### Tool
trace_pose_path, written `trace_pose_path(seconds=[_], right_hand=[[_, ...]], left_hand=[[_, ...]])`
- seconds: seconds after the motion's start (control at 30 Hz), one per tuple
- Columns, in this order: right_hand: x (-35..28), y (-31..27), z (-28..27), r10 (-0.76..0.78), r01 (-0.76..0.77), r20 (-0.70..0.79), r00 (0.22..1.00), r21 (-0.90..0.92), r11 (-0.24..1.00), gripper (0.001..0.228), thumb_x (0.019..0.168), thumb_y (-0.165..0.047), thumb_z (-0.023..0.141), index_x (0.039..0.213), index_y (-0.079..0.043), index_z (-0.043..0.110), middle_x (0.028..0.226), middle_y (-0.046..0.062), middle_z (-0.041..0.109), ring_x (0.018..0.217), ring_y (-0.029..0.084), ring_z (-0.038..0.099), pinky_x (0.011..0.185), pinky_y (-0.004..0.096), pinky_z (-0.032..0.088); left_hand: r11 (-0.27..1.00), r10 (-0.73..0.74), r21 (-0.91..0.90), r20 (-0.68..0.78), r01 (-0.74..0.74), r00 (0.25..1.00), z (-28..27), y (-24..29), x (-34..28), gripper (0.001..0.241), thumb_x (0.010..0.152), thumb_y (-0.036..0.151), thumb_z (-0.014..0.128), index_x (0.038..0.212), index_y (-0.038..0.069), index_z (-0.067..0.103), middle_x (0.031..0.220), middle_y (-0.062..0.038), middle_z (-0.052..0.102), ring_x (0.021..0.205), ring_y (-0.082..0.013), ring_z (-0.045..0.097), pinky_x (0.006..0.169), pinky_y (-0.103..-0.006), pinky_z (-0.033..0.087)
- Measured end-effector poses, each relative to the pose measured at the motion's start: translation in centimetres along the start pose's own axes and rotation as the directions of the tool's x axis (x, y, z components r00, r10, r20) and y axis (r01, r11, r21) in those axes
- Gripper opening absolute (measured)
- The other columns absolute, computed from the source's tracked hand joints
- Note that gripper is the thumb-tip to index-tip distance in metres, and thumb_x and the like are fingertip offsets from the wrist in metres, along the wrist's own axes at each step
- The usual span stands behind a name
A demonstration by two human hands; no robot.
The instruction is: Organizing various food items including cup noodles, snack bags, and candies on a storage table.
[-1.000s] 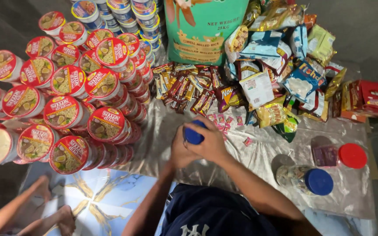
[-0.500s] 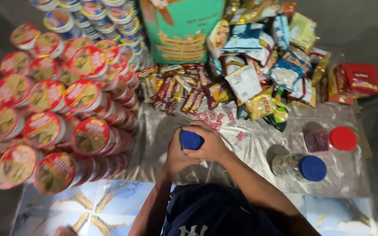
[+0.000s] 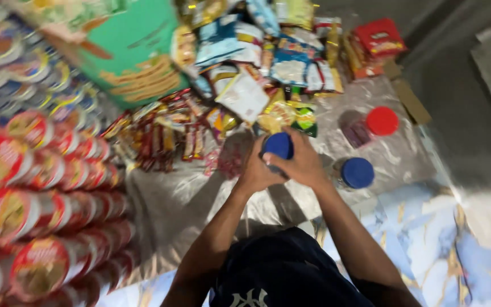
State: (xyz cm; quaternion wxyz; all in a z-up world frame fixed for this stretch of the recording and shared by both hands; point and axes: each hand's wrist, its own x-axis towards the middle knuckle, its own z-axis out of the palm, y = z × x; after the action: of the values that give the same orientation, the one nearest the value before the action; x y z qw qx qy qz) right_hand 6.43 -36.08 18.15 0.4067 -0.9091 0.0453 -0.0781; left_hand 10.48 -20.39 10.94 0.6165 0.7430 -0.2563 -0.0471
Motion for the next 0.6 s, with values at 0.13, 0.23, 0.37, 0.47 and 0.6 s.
trace_pose_path(seconds=[0.13,0.23,0.37,0.47,0.6], right_hand=[[1.4,6.9,-3.8,0.045,-0.046,-0.08,0.996,-0.009,0.999,0.085,0.081,-0.051,0.083,0.143,-0.001,0.053,0.125,0.025,0.062,0.115,0.036,0.064,0.098,0.043,0.051],[2.4,9.5,-7.1,0.057,-0.05,-0.119,0.991,0.059,0.997,0.071,0.087,-0.046,0.08,0.137,-0.001,0.058,0.122,0.021,0.067,0.113,0.03,0.067,0.098,0.04,0.052],[3.6,12.5,-10.1,0.13,-0.12,-0.183,0.975,0.062,0.991,0.064,0.09,-0.041,0.078,0.135,0.0,0.057,0.118,0.019,0.068,0.109,0.027,0.067,0.095,0.039,0.053],[5.3,15.1,-11.8,0.129,-0.125,-0.23,0.965,0.031,0.992,0.063,0.092,-0.038,0.078,0.136,0.001,0.055,0.119,0.02,0.066,0.11,0.028,0.066,0.095,0.039,0.052],[8.6,17.2,-13.8,0.098,-0.098,-0.264,0.959,0.016,0.995,0.06,0.094,-0.036,0.078,0.136,0.001,0.055,0.121,0.02,0.066,0.111,0.029,0.066,0.096,0.04,0.052]], left_hand=[[0.99,0.069,0.115,0.083,-0.078,0.994,4.4,1.0,5.0,0.117,0.047,0.027,0.1,0.145,0.003,0.042,0.135,-0.022,0.057,0.127,-0.0398,0.056,0.108,-0.0477,0.046],[0.99,0.053,0.117,0.166,-0.073,0.985,7.6,1.5,8.2,0.121,0.044,0.029,0.099,0.148,0.006,0.041,0.135,-0.023,0.054,0.126,-0.0424,0.055,0.106,-0.0487,0.047],[0.988,-0.001,0.15,0.24,-0.036,0.971,11.2,2.0,11.9,0.121,0.045,0.03,0.101,0.148,0.012,0.04,0.134,-0.022,0.054,0.127,-0.0443,0.054,0.102,-0.0509,0.048],[0.989,-0.032,0.144,0.266,-0.007,0.963,13.6,1.7,14.9,0.121,0.047,0.031,0.1,0.149,0.014,0.037,0.135,-0.022,0.052,0.126,-0.0443,0.054,0.101,-0.0512,0.049],[0.99,0.035,0.125,0.245,-0.067,0.969,16.6,-0.6,19.0,0.123,0.046,0.026,0.1,0.149,0.014,0.035,0.139,-0.022,0.05,0.128,-0.0442,0.053,0.102,-0.0499,0.05]])
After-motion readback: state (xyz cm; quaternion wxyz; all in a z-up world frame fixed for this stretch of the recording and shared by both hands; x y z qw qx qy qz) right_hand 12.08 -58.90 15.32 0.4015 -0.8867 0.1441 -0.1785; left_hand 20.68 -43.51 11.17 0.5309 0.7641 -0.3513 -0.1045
